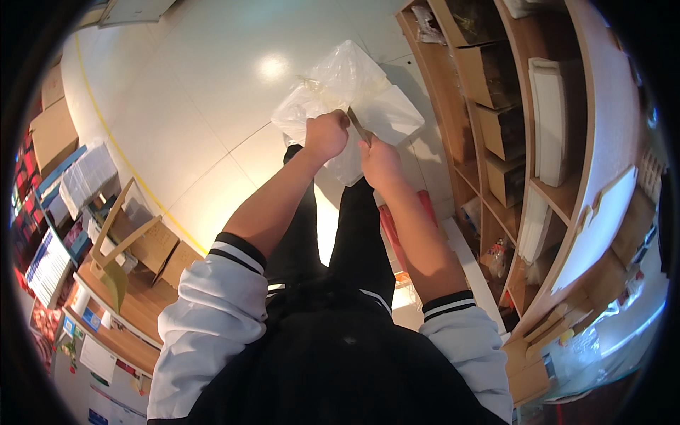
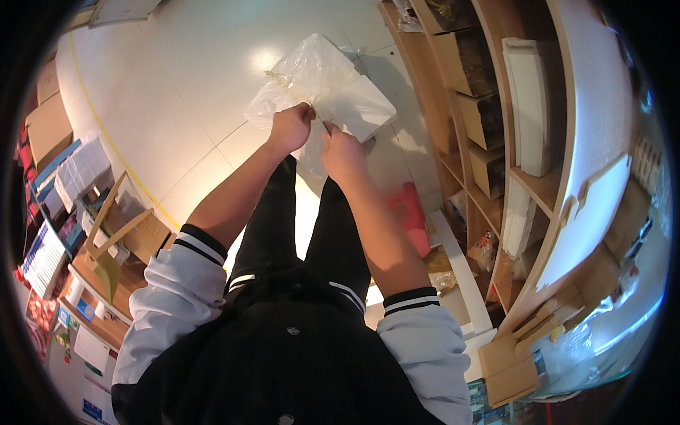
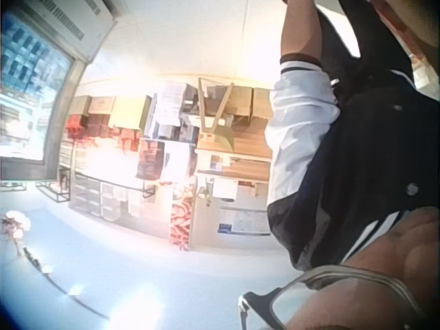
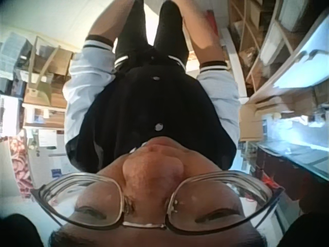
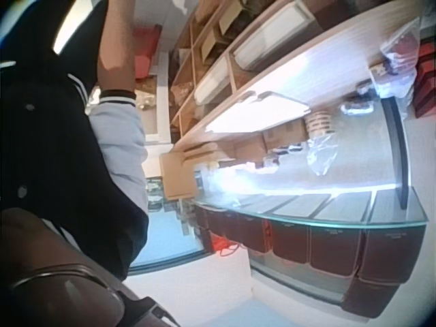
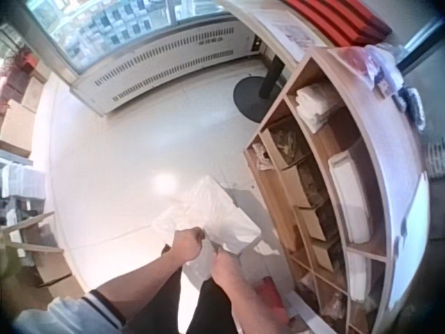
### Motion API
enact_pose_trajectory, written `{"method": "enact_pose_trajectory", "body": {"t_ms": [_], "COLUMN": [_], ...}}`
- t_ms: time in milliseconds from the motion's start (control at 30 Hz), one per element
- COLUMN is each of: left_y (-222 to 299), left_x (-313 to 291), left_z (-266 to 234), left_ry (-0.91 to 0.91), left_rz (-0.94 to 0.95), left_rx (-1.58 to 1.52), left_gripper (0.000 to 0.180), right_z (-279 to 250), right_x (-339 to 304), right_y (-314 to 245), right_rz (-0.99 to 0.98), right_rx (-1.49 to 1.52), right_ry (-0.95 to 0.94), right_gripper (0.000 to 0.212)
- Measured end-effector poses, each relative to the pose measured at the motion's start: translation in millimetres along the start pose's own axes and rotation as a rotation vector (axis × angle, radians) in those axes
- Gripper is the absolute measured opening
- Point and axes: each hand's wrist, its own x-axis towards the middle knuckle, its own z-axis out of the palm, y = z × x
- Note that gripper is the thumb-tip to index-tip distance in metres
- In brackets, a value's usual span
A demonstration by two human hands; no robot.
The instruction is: The person unpacks a plastic-wrapped stack of white cardboard boxes, removes the packaging, and assembles each box by folding and interlocking the flaps. The person repeatedly picks up flat-packed boxes, folds the sides, and secures the structure on a wooden counter.
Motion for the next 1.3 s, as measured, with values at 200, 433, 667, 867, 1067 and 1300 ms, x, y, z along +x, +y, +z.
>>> {"method": "enact_pose_trajectory", "body": {"t_ms": [200,433,667,867,1067,1300], "left_y": [-12.3,-11.5,7.3,-21.4,-85.0,-56.6], "left_x": [-6.3,-43.1,-40.7,-59.3,-131.3,-128.1], "left_z": [0.8,-19.6,-34.2,-18.7,-40.4,-97.6], "left_ry": [0.006,-0.105,-0.247,-0.294,-0.301,-0.518], "left_rz": [0.076,-0.109,-0.139,0.115,0.391,0.166], "left_rx": [-0.090,-0.600,-0.613,-0.301,0.013,0.229], "left_gripper": [0.015,0.023,0.030,0.023,0.012,0.021], "right_z": [-1.2,-15.6,-4.4,-47.6,-194.7,-110.7], "right_x": [16.9,23.1,23.2,77.7,64.1,-14.9], "right_y": [-10.1,7.1,8.2,8.5,11.0,-0.1], "right_rz": [0.071,0.247,0.193,0.229,-0.248,0.097], "right_rx": [0.000,0.583,1.419,1.996,1.982,1.246], "right_ry": [-0.077,0.172,-0.001,0.218,-0.022,0.432], "right_gripper": [0.033,0.030,0.045,0.028,0.023,0.030]}}
